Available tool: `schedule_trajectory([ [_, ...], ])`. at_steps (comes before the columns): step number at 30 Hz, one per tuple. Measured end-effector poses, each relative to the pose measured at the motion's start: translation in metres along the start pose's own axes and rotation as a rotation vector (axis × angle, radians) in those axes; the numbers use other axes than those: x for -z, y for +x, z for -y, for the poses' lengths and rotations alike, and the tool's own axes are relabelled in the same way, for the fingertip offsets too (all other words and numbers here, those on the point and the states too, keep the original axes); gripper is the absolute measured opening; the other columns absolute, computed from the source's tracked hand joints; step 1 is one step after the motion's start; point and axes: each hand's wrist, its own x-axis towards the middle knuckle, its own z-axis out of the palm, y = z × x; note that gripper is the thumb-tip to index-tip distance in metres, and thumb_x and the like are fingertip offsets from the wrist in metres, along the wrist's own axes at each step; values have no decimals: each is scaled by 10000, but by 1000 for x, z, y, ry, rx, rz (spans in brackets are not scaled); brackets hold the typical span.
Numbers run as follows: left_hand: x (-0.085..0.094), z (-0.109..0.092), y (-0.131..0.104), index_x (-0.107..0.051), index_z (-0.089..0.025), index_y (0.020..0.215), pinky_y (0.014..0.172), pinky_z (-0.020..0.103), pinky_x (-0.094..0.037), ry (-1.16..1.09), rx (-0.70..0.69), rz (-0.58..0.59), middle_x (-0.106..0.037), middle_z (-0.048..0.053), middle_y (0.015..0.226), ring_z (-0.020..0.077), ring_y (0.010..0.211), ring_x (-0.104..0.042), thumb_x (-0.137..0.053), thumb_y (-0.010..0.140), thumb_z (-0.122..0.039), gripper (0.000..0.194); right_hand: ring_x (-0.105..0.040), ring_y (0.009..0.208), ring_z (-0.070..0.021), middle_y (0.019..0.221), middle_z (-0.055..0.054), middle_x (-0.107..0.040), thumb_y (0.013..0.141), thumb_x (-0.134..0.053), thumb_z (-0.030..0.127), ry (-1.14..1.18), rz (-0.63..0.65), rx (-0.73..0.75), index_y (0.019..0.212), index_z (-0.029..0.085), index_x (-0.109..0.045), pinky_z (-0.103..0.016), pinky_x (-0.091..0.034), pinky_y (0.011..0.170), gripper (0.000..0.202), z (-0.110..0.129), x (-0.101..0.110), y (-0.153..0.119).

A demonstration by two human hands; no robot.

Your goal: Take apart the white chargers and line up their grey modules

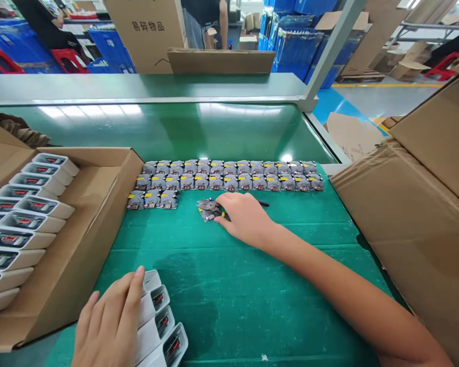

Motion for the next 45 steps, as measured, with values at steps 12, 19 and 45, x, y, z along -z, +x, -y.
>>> schedule_trajectory([
  [12,-11,5,-3,-269,-218,1365,966,534,-314,-49,-54,-49,-381,184,1317,341,1175,-407,-469,704,-140,696,-570,947,-234,1028,-102,-629,893,-566,276,-23,-112,-14,1052,112,-584,-328,-411,794,229,44,-29,52],
  [19,0,10,-4,-116,-172,1458,978,479,-325,-212,-2,-50,-372,178,1368,322,1260,-362,-428,749,-158,774,-522,931,-238,974,-84,-624,862,-587,236,-88,-47,100,985,137,-608,-330,-340,749,159,53,4,34],
  [45,9,16,-4,-328,-186,1282,912,494,-376,-147,46,27,-348,217,1337,388,1188,-403,-627,575,-353,785,-529,692,-175,747,-24,-593,822,-581,134,-81,432,487,897,191,-633,-296,-257,534,107,53,26,0],
])
